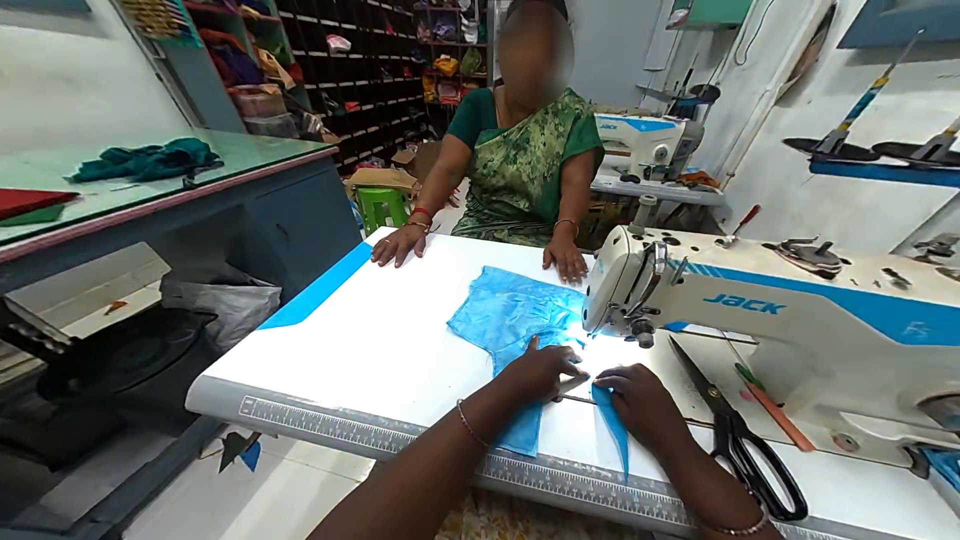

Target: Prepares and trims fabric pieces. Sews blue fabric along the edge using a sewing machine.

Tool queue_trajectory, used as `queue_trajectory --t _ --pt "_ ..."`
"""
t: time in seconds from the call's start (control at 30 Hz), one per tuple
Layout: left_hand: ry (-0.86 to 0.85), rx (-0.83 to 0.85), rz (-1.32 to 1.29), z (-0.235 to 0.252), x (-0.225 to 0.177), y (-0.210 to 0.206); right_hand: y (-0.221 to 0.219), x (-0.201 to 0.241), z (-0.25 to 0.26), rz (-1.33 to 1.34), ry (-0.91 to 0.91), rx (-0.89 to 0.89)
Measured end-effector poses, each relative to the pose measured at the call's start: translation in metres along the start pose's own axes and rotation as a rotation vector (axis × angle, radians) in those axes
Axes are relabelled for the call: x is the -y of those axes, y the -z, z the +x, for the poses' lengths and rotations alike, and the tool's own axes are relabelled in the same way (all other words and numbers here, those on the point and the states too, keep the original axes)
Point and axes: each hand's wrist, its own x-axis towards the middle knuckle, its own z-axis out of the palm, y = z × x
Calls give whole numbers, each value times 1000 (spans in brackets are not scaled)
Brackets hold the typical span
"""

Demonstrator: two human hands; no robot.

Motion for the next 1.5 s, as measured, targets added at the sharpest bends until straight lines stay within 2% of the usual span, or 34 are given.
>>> queue_trajectory --t 0.27,0.43,0.5,0.6,0.7,0.8,0.9,0.97,1.03,1.27,1.37,1.43,1.5 --pt "-10 51 -32 11 11 9 4 5 4 -12 -110 72" --pt "-52 -19 -54 19 22 3 9 10 8 -32 -241 152" --pt "-49 -43 -83 21 23 2 11 12 9 -50 -319 105" --pt "6 -85 -225 27 27 4 11 14 9 -30 -446 -27" --pt "78 -154 -282 37 26 6 21 21 9 9 -589 -8" --pt "180 -116 -180 41 9 9 42 38 -1 -12 -666 59" --pt "273 -108 -49 41 -7 3 64 50 -34 -154 -664 -47" --pt "326 -109 18 45 -8 -2 76 49 -57 -248 -755 -94" --pt "353 -129 49 47 -8 -5 84 44 -73 -261 -854 -35" --pt "453 -169 153 39 -17 -7 102 40 -87 -219 -876 243" --pt "480 -176 139 32 -22 -2 114 48 -83 -56 -1006 329" --pt "486 -190 130 27 -25 0 115 61 -86 204 -1097 239" --pt "507 -194 104 24 -29 2 114 78 -89 603 -1156 61"
